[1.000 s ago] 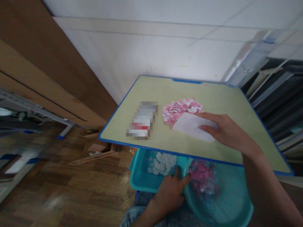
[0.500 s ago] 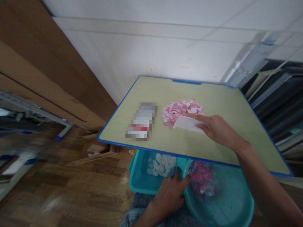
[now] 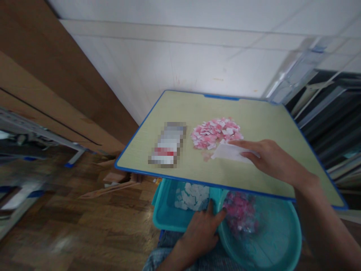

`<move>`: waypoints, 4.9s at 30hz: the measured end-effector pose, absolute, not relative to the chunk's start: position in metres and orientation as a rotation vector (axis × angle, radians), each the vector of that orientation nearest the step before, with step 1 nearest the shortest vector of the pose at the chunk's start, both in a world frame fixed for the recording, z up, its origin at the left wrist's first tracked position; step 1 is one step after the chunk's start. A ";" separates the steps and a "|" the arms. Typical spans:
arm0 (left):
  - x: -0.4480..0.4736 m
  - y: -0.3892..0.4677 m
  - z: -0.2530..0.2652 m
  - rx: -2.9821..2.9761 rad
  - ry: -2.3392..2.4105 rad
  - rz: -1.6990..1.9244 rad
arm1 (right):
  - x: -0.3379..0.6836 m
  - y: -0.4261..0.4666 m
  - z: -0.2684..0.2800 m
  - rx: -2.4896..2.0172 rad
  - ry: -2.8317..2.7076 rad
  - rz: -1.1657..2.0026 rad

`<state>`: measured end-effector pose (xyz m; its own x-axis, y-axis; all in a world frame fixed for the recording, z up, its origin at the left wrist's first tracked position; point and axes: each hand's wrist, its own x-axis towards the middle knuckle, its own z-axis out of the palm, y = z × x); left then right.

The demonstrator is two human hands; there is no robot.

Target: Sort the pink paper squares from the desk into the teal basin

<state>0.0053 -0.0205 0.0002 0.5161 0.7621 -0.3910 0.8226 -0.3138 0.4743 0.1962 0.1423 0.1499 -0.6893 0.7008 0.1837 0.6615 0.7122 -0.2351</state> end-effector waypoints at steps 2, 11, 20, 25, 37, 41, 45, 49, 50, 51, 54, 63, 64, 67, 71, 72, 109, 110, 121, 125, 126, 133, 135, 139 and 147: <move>0.006 -0.021 0.000 2.130 1.289 -0.133 | 0.198 0.141 0.152 -1.073 -2.690 0.261; 0.007 -0.021 0.000 2.172 1.310 -0.141 | 0.200 0.127 0.157 -1.053 -2.764 0.414; 0.007 -0.020 0.006 2.151 1.321 -0.203 | 0.195 0.127 0.153 -1.095 -2.682 0.379; 0.007 -0.020 0.005 2.155 1.309 -0.171 | 0.188 0.126 0.149 -1.145 -2.727 0.254; 0.008 -0.020 0.005 2.152 1.311 -0.169 | 0.187 0.114 0.154 -1.139 -2.731 0.455; 0.007 -0.020 0.005 2.140 1.308 -0.177 | 0.181 0.114 0.151 -1.076 -2.737 0.471; 0.007 -0.020 0.005 2.131 1.318 -0.181 | 0.178 0.111 0.150 -1.011 -2.776 0.444; 0.007 -0.019 0.006 2.121 1.303 -0.184 | 0.184 0.110 0.149 -1.003 -2.776 0.451; 0.008 -0.019 0.006 2.115 1.301 -0.187 | 0.187 0.110 0.149 -0.998 -2.769 0.457; 0.008 -0.019 0.006 2.111 1.300 -0.190 | 0.188 0.109 0.149 -0.993 -2.760 0.464; 0.008 -0.019 0.005 2.111 1.304 -0.189 | 0.190 0.105 0.149 -0.985 -2.748 0.480; 0.008 -0.021 0.005 2.128 1.309 -0.182 | 0.187 0.109 0.154 -0.977 -2.676 0.436; 0.008 -0.020 0.006 2.125 1.312 -0.188 | 0.188 0.114 0.153 -1.010 -2.637 0.380; 0.008 -0.020 0.006 2.120 1.319 -0.187 | 0.189 0.131 0.151 -1.073 -2.557 0.272; 0.008 -0.020 0.004 2.132 1.324 -0.159 | 0.182 0.147 0.143 -1.041 -2.599 0.275; 0.008 -0.020 0.003 2.136 1.324 -0.154 | 0.180 0.150 0.140 -1.030 -2.622 0.262; 0.006 -0.020 -0.002 2.129 1.276 -0.136 | 0.209 0.125 0.125 -0.983 -2.746 0.258; 0.006 -0.019 -0.001 2.125 1.272 -0.132 | 0.218 0.123 0.125 -0.976 -2.718 0.315; 0.007 -0.018 0.000 2.118 1.281 -0.150 | 0.220 0.128 0.132 -0.896 -2.748 0.274; 0.007 -0.017 0.000 2.127 1.292 -0.172 | 0.184 0.127 0.126 -0.718 -2.807 0.300; 0.007 -0.017 0.000 2.129 1.292 -0.173 | 0.182 0.127 0.123 -0.693 -2.811 0.336; 0.007 -0.017 0.003 2.138 1.297 -0.190 | 0.226 0.131 0.113 -0.679 -2.751 0.463; 0.008 -0.016 0.003 2.135 1.299 -0.197 | 0.244 0.133 0.113 -0.673 -2.777 0.439; 0.008 -0.016 0.004 2.125 1.285 -0.199 | 0.279 0.130 0.111 -0.743 -2.783 0.420; 0.008 -0.016 0.006 2.110 1.308 -0.172 | 0.318 0.119 0.127 -1.093 -2.792 0.342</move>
